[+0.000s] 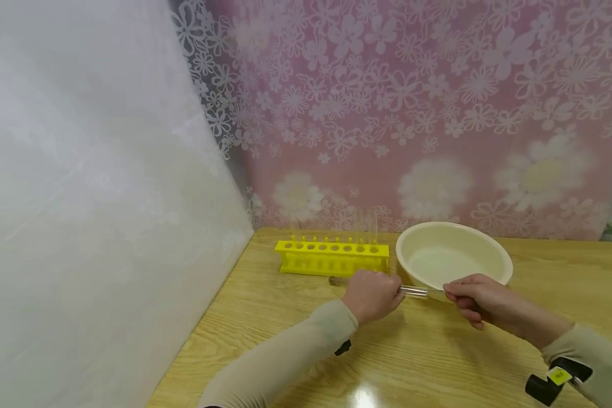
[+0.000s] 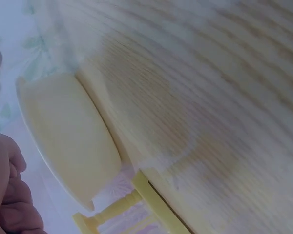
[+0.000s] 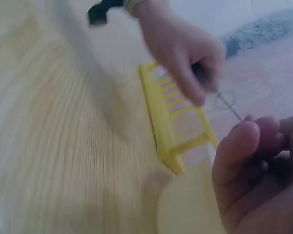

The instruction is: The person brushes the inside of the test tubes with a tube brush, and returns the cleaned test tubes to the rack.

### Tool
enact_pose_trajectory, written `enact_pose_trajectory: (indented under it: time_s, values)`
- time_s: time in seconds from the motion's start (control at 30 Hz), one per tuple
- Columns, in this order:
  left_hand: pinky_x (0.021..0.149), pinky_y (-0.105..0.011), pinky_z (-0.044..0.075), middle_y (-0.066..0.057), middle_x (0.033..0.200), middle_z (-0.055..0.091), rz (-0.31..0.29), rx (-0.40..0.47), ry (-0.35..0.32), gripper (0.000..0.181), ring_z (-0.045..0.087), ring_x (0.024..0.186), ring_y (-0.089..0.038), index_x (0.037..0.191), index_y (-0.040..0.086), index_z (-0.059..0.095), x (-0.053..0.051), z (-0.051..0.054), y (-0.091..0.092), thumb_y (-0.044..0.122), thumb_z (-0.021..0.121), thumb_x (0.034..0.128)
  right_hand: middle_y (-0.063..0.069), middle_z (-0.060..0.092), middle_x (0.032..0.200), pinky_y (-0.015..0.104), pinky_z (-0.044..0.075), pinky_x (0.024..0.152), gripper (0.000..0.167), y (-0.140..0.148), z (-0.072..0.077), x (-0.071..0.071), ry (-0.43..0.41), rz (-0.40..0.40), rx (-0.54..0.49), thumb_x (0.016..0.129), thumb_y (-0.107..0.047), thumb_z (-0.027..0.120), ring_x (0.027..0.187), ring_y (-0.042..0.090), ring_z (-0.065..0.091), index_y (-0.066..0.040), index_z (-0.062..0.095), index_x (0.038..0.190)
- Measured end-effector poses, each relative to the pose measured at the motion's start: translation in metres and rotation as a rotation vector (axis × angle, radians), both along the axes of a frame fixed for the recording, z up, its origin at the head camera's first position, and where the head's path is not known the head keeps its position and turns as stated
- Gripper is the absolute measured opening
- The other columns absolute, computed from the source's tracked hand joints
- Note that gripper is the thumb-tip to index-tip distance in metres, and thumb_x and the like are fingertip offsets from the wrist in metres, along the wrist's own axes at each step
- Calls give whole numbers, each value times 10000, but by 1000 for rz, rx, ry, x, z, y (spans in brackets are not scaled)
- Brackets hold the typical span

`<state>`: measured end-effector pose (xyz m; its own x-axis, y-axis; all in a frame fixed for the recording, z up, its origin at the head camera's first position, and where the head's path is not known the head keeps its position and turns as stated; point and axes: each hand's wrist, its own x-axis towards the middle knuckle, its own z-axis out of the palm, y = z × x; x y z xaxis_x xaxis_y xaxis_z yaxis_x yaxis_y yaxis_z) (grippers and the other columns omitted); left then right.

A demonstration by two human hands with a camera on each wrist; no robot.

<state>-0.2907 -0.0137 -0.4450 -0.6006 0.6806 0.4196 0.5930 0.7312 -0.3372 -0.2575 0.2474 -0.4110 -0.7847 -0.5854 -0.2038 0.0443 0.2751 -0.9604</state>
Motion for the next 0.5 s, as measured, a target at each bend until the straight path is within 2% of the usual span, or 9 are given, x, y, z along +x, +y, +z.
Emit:
enact_pose_trajectory:
  time_s: [0.1, 0.17, 0.27, 0.37, 0.43, 0.5]
  values:
    - [379, -213, 146, 110, 474, 326, 7, 30, -35, 432, 213, 397, -40, 590, 253, 420, 0, 1, 1, 341, 541, 995, -34, 427, 589, 327, 461, 487, 351, -3, -3, 6, 258, -103, 169, 1086, -315, 454, 473, 101, 432, -36, 643, 987]
    - [387, -209, 138, 107, 476, 301, 13, 50, -73, 440, 205, 402, -41, 587, 252, 408, -1, 1, 1, 336, 542, 998, -60, 505, 616, 300, 444, 489, 280, -8, -5, 12, 505, -146, 273, 1066, -291, 511, 487, 84, 449, -79, 690, 1027]
    - [398, -208, 138, 103, 477, 272, 20, 74, -125, 454, 199, 405, -42, 590, 252, 391, -1, 1, 0, 341, 553, 1005, -155, 560, 689, 215, 396, 509, 114, -14, -8, 19, 927, -142, 392, 1016, -243, 614, 536, -11, 429, -196, 715, 995]
    - [402, -208, 143, 99, 484, 252, 26, 78, -154, 457, 192, 409, -46, 600, 247, 377, 0, 1, -2, 351, 568, 1002, -173, 604, 797, 170, 405, 534, 83, -19, -11, 21, 1298, -102, 478, 1005, -224, 634, 625, -86, 459, -205, 712, 981]
    - [402, -205, 144, 98, 488, 248, 28, 79, -159, 455, 190, 408, -45, 607, 245, 375, 0, 2, -3, 355, 570, 1002, -146, 633, 847, 162, 421, 538, 81, -21, -13, 20, 1422, -88, 524, 1003, -213, 635, 661, -99, 487, -193, 710, 980]
    - [399, -201, 144, 99, 495, 241, 33, 73, -157, 453, 182, 410, -44, 611, 242, 367, 1, 2, -3, 359, 572, 997, -137, 627, 848, 163, 415, 532, 72, -22, -13, 19, 1453, -69, 548, 998, -188, 637, 649, -102, 473, -190, 701, 964]
